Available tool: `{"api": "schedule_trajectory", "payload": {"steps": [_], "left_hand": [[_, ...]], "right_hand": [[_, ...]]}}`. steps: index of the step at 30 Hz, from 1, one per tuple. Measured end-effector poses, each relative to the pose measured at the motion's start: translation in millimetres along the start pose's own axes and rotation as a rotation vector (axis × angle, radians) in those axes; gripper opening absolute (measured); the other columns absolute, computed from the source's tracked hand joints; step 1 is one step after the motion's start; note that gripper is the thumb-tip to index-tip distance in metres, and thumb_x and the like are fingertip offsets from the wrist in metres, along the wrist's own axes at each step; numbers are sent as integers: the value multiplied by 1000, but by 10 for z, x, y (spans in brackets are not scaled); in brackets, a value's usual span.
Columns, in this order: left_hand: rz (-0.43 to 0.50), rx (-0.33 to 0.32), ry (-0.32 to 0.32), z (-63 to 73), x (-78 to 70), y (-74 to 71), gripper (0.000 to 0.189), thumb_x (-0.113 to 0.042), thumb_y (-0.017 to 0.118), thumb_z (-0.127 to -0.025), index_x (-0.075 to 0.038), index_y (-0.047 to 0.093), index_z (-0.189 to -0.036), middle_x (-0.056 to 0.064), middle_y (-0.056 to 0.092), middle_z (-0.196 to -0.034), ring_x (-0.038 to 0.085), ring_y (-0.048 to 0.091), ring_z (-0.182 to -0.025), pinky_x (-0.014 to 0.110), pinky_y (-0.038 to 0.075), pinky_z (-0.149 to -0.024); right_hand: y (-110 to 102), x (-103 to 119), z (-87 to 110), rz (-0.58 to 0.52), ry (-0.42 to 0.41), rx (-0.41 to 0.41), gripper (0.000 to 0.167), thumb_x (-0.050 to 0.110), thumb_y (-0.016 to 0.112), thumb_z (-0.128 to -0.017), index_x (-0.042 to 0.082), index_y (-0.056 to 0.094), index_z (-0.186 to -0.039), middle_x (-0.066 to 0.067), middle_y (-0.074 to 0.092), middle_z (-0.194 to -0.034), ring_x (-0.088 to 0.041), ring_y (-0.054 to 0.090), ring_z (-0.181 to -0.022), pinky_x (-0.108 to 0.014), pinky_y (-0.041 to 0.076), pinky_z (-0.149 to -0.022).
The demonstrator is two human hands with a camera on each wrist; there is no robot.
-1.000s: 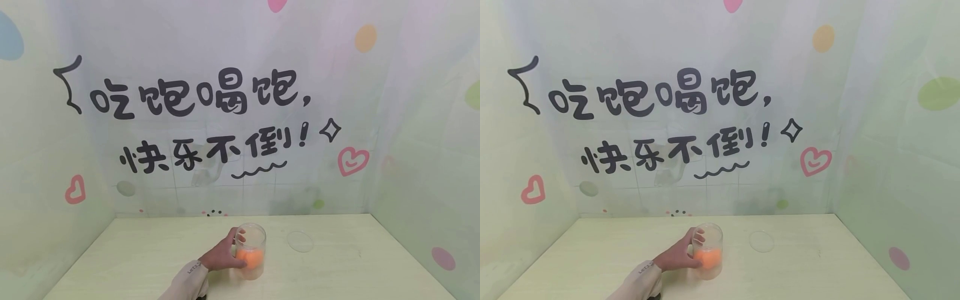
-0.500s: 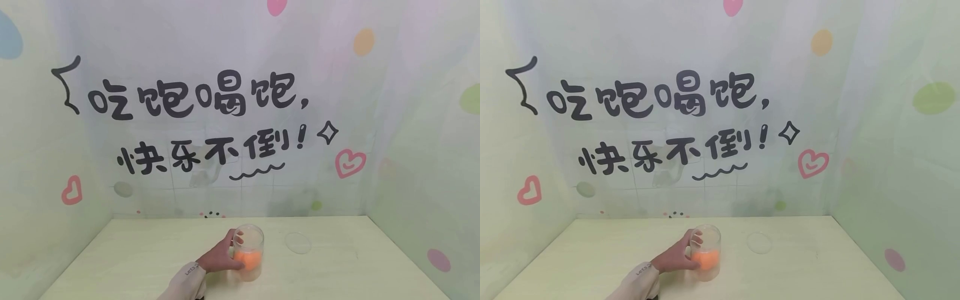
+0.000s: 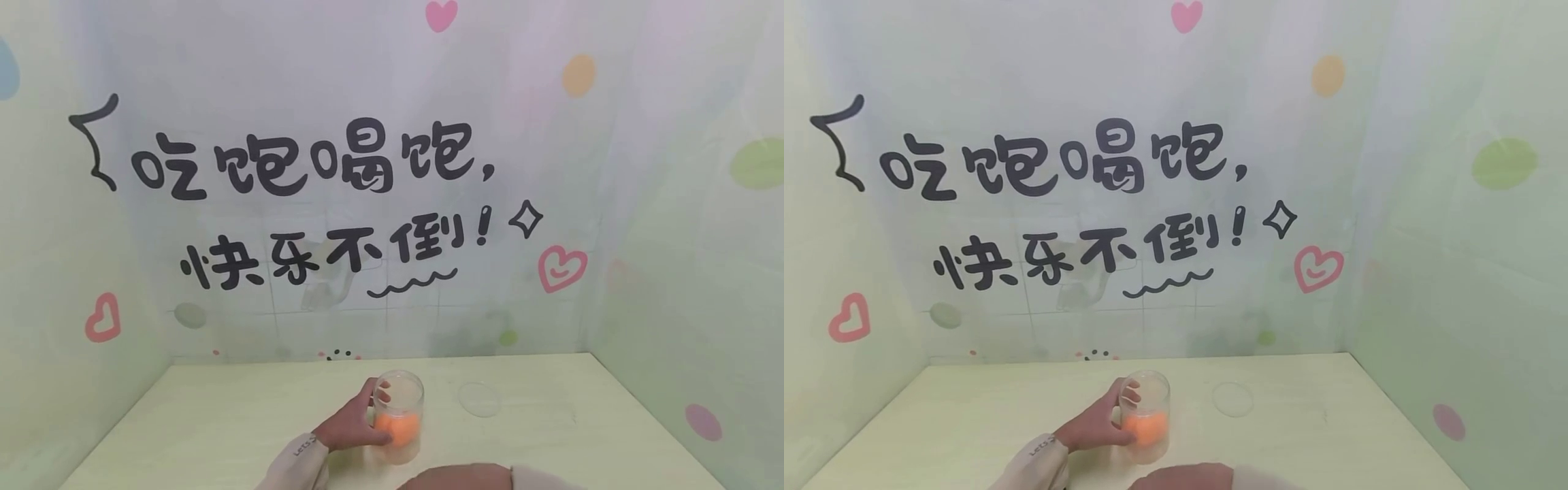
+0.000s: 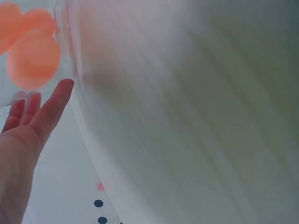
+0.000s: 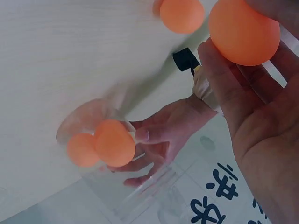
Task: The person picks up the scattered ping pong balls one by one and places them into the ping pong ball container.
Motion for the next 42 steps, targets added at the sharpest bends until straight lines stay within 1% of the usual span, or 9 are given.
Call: {"api": "schedule_trajectory", "payload": {"steps": [1, 2, 3, 5, 6, 12, 23, 31, 42], "left_hand": [[3, 4, 5, -7, -2, 6, 80, -28, 76, -71, -8, 32, -135, 12, 51, -125, 32, 49, -117, 49, 41, -91], [7, 7, 11, -15, -5, 11, 80, -28, 76, -71, -8, 32, -135, 12, 51, -125, 32, 49, -117, 49, 41, -91], [6, 9, 15, -22, -10, 15, 80, -28, 76, -71, -8, 32, -135, 12, 51, -125, 32, 49, -117, 48, 41, -91], [3, 9, 10, -29, -11, 18, 80, -29, 76, -72, -9, 32, -135, 11, 51, -125, 32, 49, -117, 47, 41, -91], [0, 6, 10, -28, -14, 14, 80, -30, 76, -72, -9, 32, -135, 12, 51, -126, 32, 49, -117, 47, 42, -90], [-3, 5, 7, -25, -27, 2, 82, -31, 77, -72, -7, 31, -135, 14, 51, -126, 33, 49, -116, 48, 44, -87], [1, 27, 24, -14, -12, 33, 79, -33, 74, -75, -10, 29, -137, 13, 49, -129, 31, 49, -118, 46, 44, -88], [9, 15, 0, -17, 4, 4, 79, -28, 74, -74, -10, 29, -136, 11, 49, -128, 31, 47, -119, 47, 41, -91], [16, 26, 10, -20, 16, 2, 81, -26, 75, -73, -6, 29, -136, 15, 50, -128, 33, 47, -119, 51, 39, -94]], "right_hand": [[-15, 115, 43, 193, -177, 53, 13, 6, 58, -85, -1, 63, -96, -7, 60, -78, 4, 49, -70, -11, 43, -64], [-68, 196, 125, 223, -419, 86, 12, 10, 56, -88, 4, 64, -95, -2, 59, -80, 9, 45, -73, -6, 39, -67], [-152, 210, 194, 176, -520, 112, 14, 15, 53, -93, 9, 64, -98, 1, 59, -86, 12, 42, -78, -2, 35, -73], [-273, 298, 161, 534, -598, 12, 5, 17, 62, -88, 18, 64, -91, 15, 56, -84, 11, 42, -78, 0, 32, -73], [-389, 528, 280, 678, -633, -19, 6, 14, 65, -85, 18, 64, -89, 15, 56, -83, 11, 40, -77, 1, 30, -72], [-706, 428, 175, 569, -442, -50, 31, 12, 78, -74, 17, 67, -103, 11, 63, -98, 4, 50, -84, -4, 35, -76], [-1064, 236, 124, 439, -269, -166, 28, 3, 77, -70, 17, 68, -94, 14, 58, -87, 1, 47, -77, -12, 40, -70], [-1299, 122, 44, 385, -188, -209, 26, 4, 75, -74, 16, 68, -95, 11, 59, -89, -1, 48, -78, -15, 43, -70], [-1485, 17, 30, 367, -170, -275, 27, 2, 72, -73, 13, 68, -96, 7, 60, -91, -5, 49, -80, -18, 42, -71]]}}
Point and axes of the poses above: each hand's wrist, its own z-axis away from the middle knuckle, its own y-axis out of the palm, x = y × z, the point moved 5 cm from there along -z, towards the middle knuckle
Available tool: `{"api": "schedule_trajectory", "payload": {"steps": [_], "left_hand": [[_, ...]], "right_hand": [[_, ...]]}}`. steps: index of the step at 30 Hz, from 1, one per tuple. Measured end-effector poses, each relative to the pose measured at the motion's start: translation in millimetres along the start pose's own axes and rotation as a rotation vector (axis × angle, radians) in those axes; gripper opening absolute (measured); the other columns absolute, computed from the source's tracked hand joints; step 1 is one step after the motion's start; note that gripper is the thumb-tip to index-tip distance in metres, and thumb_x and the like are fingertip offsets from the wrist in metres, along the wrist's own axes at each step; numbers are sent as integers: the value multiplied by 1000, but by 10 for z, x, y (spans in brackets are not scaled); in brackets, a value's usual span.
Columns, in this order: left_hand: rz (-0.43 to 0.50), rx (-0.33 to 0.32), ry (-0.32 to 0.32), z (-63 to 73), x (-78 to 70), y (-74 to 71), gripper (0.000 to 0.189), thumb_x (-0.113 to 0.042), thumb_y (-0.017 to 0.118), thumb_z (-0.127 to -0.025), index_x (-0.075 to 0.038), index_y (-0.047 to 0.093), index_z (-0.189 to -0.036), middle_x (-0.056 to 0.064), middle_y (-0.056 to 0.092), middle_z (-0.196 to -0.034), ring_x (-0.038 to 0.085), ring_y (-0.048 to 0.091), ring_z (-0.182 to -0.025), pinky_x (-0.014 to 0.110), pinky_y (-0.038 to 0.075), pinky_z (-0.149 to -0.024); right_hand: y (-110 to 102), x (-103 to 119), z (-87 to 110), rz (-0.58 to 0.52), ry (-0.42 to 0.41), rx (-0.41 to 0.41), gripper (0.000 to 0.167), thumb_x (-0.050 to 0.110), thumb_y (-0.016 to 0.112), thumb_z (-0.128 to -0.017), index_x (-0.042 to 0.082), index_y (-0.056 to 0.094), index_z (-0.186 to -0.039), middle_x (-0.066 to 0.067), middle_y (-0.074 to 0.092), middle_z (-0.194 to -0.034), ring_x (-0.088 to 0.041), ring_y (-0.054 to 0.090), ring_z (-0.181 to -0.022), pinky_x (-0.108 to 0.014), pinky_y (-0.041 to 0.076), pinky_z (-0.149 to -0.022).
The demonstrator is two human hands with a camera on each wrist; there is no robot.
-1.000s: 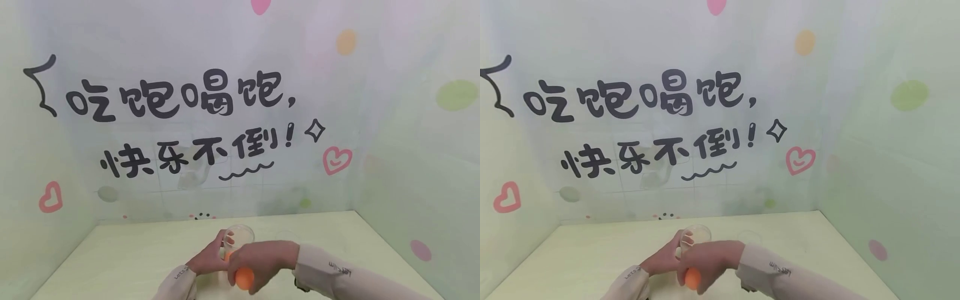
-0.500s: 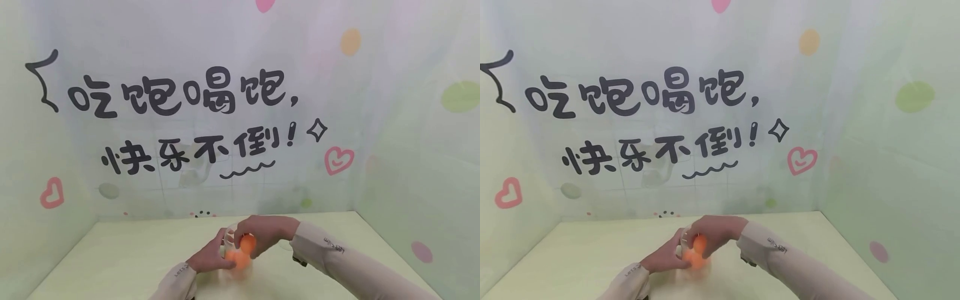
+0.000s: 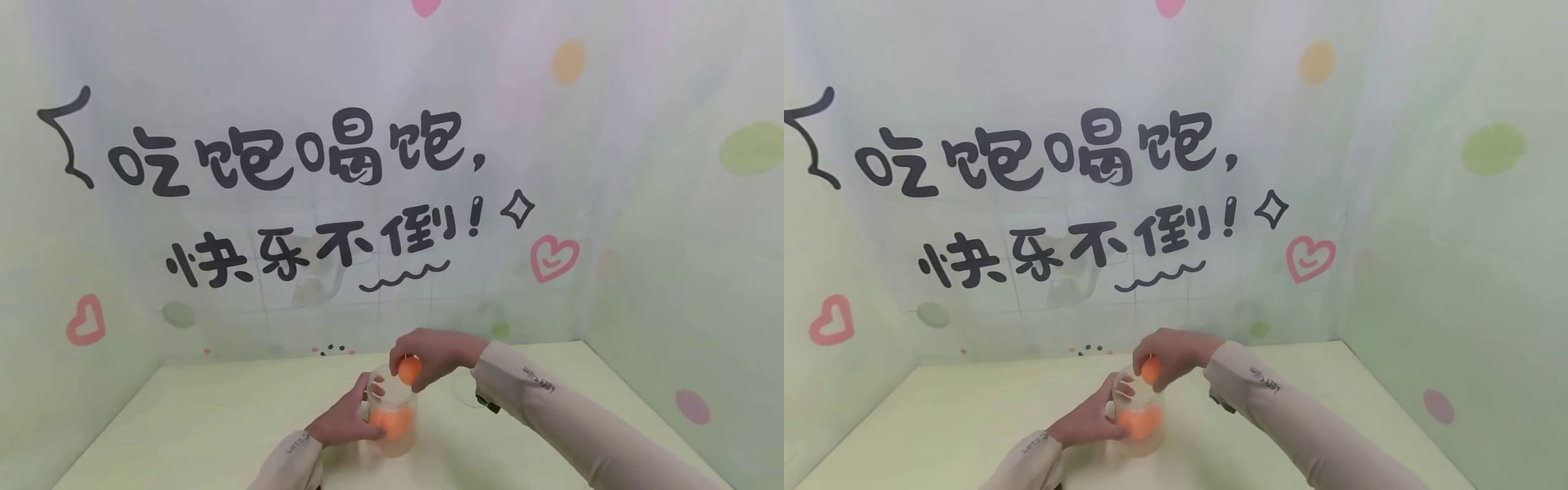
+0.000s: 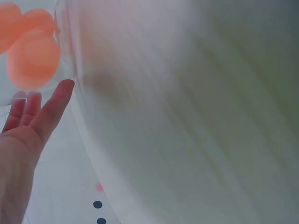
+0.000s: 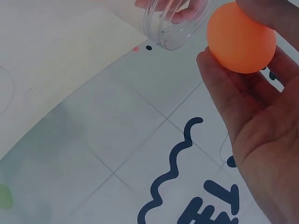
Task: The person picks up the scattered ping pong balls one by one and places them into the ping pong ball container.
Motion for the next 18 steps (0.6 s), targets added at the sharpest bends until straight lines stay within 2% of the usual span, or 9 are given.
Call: {"api": "schedule_trajectory", "payload": {"steps": [6, 13, 18], "left_hand": [[1, -6, -19, -5, -28, -8, 79, -27, 74, -73, -6, 30, -135, 16, 50, -128, 34, 48, -119, 54, 40, -94], [13, 0, -17, 6, -46, 7, 78, -26, 73, -73, -7, 29, -135, 16, 48, -129, 34, 47, -120, 46, 44, -90], [9, -3, -11, 17, -55, -1, 78, -24, 74, -73, -6, 30, -135, 15, 49, -128, 33, 48, -118, 47, 43, -90]], "right_hand": [[-13, -63, -41, -1, 44, 5, 25, 3, 73, -74, 12, 67, -97, 7, 60, -91, -6, 49, -79, -19, 42, -70], [3, -123, -112, -18, 73, 6, 24, 3, 74, -75, 12, 67, -96, 7, 60, -90, -7, 50, -79, -20, 43, -70], [-20, -191, -181, -20, 91, -13, 23, 4, 74, -75, 14, 68, -95, 8, 59, -89, -8, 50, -80, -21, 43, -70]]}}
Point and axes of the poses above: each hand's wrist, its own z-axis away from the middle knuckle, its own y-axis out of the palm, x = y × z, the point moved 5 cm from there along -z, towards the middle knuckle
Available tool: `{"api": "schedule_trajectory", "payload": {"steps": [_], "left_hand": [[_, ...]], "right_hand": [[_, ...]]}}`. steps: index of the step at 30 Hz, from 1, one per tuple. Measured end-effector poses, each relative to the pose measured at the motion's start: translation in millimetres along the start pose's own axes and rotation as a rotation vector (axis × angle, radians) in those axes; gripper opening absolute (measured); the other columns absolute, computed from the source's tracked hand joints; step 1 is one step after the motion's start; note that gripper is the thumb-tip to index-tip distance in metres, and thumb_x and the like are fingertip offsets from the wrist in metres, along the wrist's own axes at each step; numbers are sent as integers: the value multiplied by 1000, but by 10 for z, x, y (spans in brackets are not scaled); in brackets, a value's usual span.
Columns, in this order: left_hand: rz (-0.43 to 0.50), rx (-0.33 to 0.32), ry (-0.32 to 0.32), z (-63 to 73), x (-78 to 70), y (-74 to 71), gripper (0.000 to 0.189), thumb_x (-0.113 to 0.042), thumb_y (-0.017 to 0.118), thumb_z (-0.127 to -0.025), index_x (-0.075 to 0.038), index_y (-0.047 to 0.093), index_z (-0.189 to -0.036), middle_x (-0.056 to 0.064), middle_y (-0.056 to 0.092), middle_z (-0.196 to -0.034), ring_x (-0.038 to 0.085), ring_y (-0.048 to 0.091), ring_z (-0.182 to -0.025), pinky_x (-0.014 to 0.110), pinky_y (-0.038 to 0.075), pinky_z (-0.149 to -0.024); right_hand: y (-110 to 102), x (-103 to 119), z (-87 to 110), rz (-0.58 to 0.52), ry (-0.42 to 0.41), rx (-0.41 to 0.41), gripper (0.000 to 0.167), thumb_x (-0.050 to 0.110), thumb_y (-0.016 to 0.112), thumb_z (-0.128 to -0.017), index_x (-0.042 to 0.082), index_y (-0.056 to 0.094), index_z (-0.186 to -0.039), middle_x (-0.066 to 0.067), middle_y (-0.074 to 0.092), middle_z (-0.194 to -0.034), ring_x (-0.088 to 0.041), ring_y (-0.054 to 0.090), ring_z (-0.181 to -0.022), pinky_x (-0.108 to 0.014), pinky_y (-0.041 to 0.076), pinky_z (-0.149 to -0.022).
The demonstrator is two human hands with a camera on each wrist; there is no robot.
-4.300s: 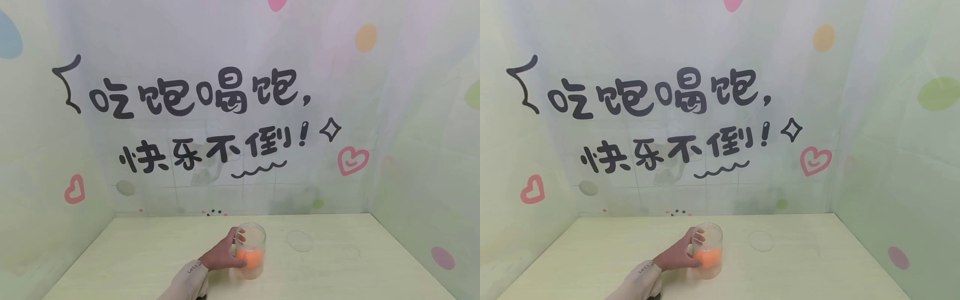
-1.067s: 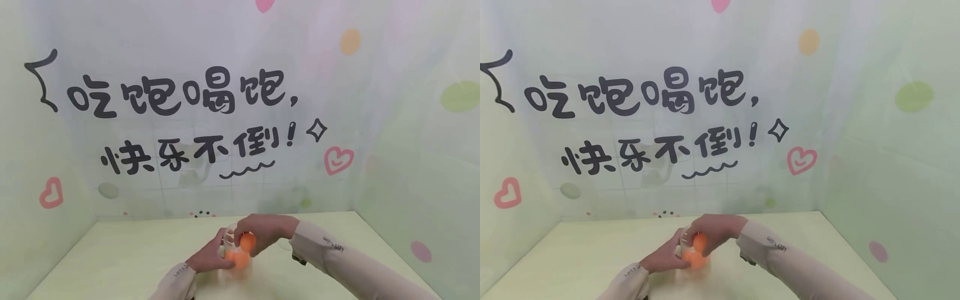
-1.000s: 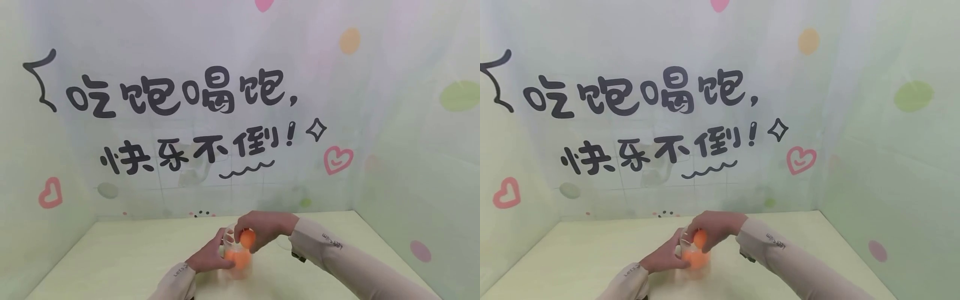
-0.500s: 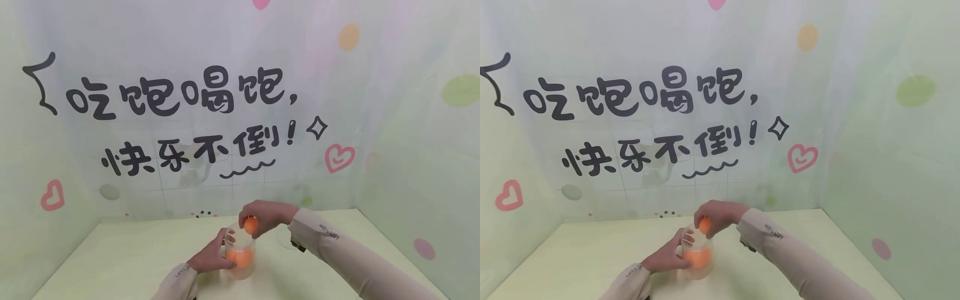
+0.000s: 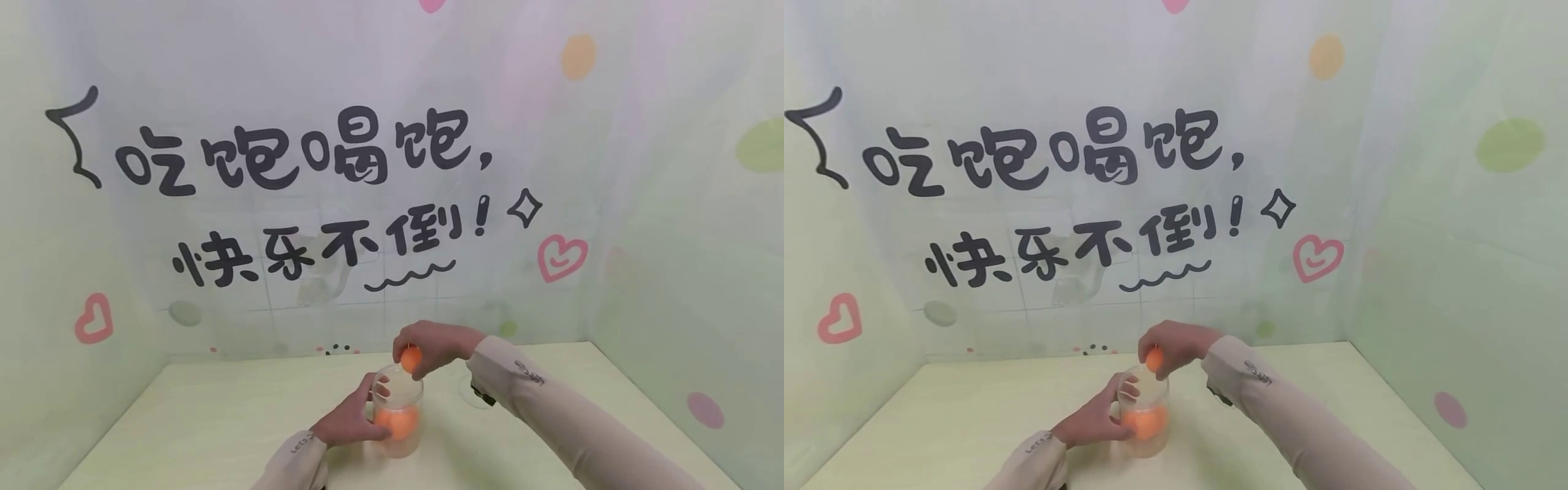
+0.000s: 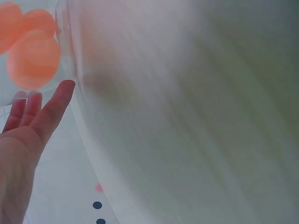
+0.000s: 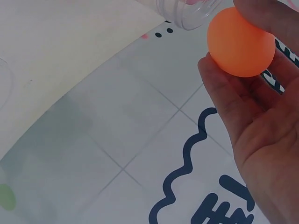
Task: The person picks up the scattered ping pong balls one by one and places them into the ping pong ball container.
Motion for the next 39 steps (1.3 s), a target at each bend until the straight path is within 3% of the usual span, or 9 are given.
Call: {"api": "schedule_trajectory", "payload": {"steps": [17, 27, 39], "left_hand": [[-18, -10, 54, -24, 49, 2, 77, -29, 76, -73, -7, 31, -132, 17, 50, -125, 32, 50, -114, 48, 42, -89], [3, -2, 8, -14, 42, 2, 78, -27, 75, -73, -6, 31, -133, 16, 50, -127, 33, 48, -117, 53, 39, -93], [-27, -8, 26, -8, 12, -1, 82, -27, 74, -72, -4, 29, -137, 14, 49, -126, 32, 48, -117, 49, 41, -92]], "right_hand": [[-71, 13, -60, -11, 26, -21, 23, 6, 76, -76, 19, 67, -94, 8, 60, -90, -10, 51, -84, -21, 45, -72], [-50, 51, -79, -5, -2, -11, 23, 6, 75, -76, 18, 67, -93, 9, 59, -89, -9, 51, -82, -21, 43, -71], [-51, 93, -86, 12, 4, 14, 32, 10, 79, -74, 17, 66, -103, 8, 65, -99, -9, 55, -92, -24, 46, -81]]}}
Point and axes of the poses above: each hand's wrist, its own z-axis away from the middle knuckle, its own y-axis out of the palm, x = y × z, the point moved 5 cm from there along -z, towards the middle knuckle
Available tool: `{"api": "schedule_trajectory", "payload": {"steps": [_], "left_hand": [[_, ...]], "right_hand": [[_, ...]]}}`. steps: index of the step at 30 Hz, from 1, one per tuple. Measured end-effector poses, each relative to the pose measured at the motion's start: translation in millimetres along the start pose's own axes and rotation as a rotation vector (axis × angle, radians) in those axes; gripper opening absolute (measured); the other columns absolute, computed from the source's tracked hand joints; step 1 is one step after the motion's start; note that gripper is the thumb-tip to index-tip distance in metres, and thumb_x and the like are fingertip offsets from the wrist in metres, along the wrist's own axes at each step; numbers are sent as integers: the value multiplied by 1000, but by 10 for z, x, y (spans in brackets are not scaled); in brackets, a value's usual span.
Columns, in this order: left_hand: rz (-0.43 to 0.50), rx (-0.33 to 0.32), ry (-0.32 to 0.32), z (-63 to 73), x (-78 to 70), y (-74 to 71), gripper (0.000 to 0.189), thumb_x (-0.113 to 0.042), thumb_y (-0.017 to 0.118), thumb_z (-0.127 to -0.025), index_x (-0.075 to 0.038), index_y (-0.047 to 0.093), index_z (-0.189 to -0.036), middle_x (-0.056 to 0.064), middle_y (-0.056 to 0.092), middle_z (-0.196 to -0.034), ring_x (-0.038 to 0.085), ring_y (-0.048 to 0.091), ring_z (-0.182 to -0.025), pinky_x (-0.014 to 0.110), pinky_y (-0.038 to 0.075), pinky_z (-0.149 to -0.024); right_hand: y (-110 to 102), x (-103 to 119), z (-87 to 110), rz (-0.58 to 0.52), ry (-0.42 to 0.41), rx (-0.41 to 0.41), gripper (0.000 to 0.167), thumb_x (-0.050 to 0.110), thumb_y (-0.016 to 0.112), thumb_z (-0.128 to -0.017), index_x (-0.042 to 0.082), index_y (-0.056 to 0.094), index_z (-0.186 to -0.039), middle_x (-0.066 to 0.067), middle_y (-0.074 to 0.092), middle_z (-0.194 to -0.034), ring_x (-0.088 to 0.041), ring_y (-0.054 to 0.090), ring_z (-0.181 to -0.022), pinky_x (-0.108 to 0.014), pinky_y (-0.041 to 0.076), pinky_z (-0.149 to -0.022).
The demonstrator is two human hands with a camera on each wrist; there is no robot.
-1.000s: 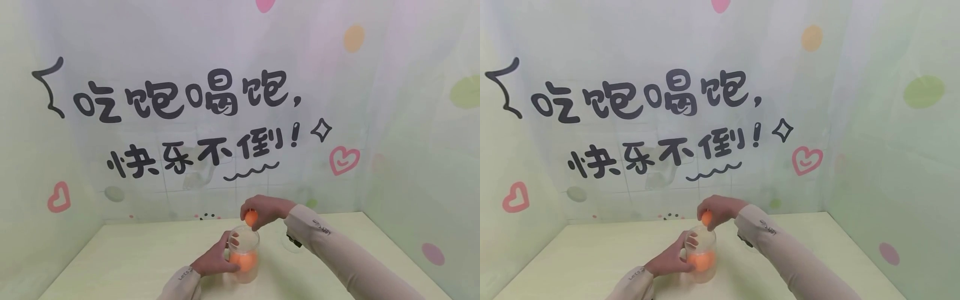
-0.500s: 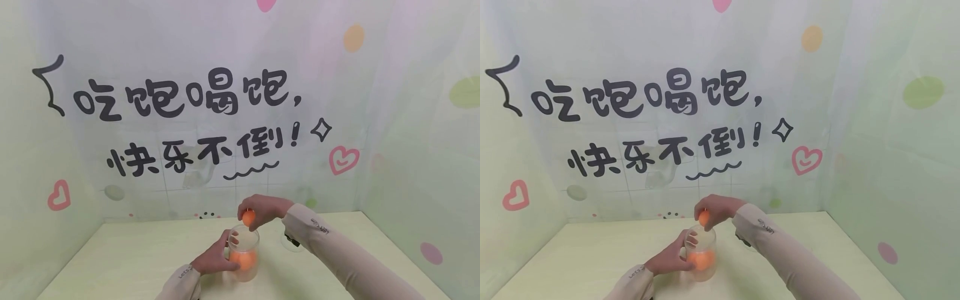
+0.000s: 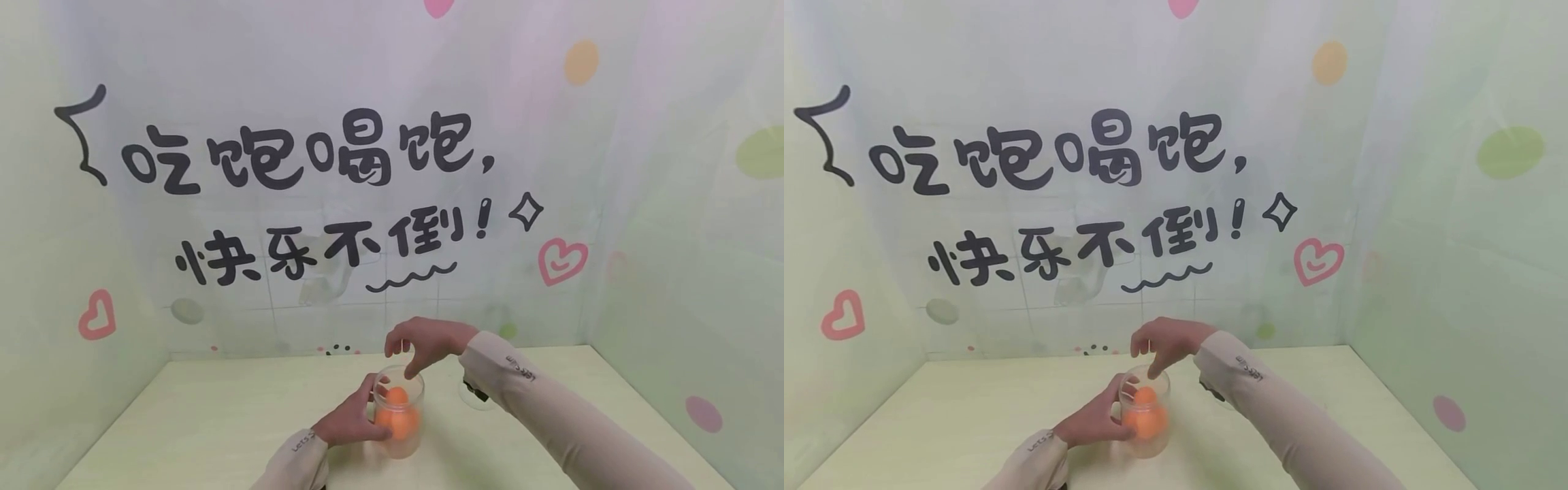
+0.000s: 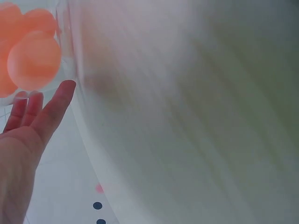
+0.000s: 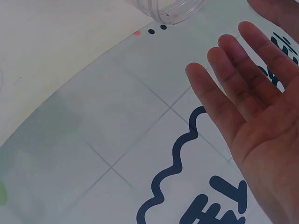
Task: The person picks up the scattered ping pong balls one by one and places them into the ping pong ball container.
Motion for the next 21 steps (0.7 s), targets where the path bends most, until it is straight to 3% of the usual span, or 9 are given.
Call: {"api": "schedule_trajectory", "payload": {"steps": [9, 21], "left_hand": [[10, -3, -2, 11, -47, -15, 82, -25, 75, -72, -4, 29, -137, 14, 49, -126, 32, 48, -117, 52, 40, -93], [16, 5, -22, -4, 25, -7, 80, -28, 74, -72, -8, 30, -135, 13, 49, -126, 33, 47, -118, 54, 39, -95]], "right_hand": [[-11, -15, 15, -13, 27, 3, 33, 11, 79, -74, 18, 66, -103, 9, 64, -99, -10, 55, -93, -24, 47, -80], [-20, 15, 51, -37, 32, 12, 34, 11, 80, -73, 17, 65, -104, 8, 64, -100, -10, 55, -93, -24, 46, -81]]}}
Point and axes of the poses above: each hand's wrist, its own z-axis away from the middle knuckle, its own y-axis out of the palm, x = y × z, the point moved 5 cm from there along -z, towards the middle knuckle
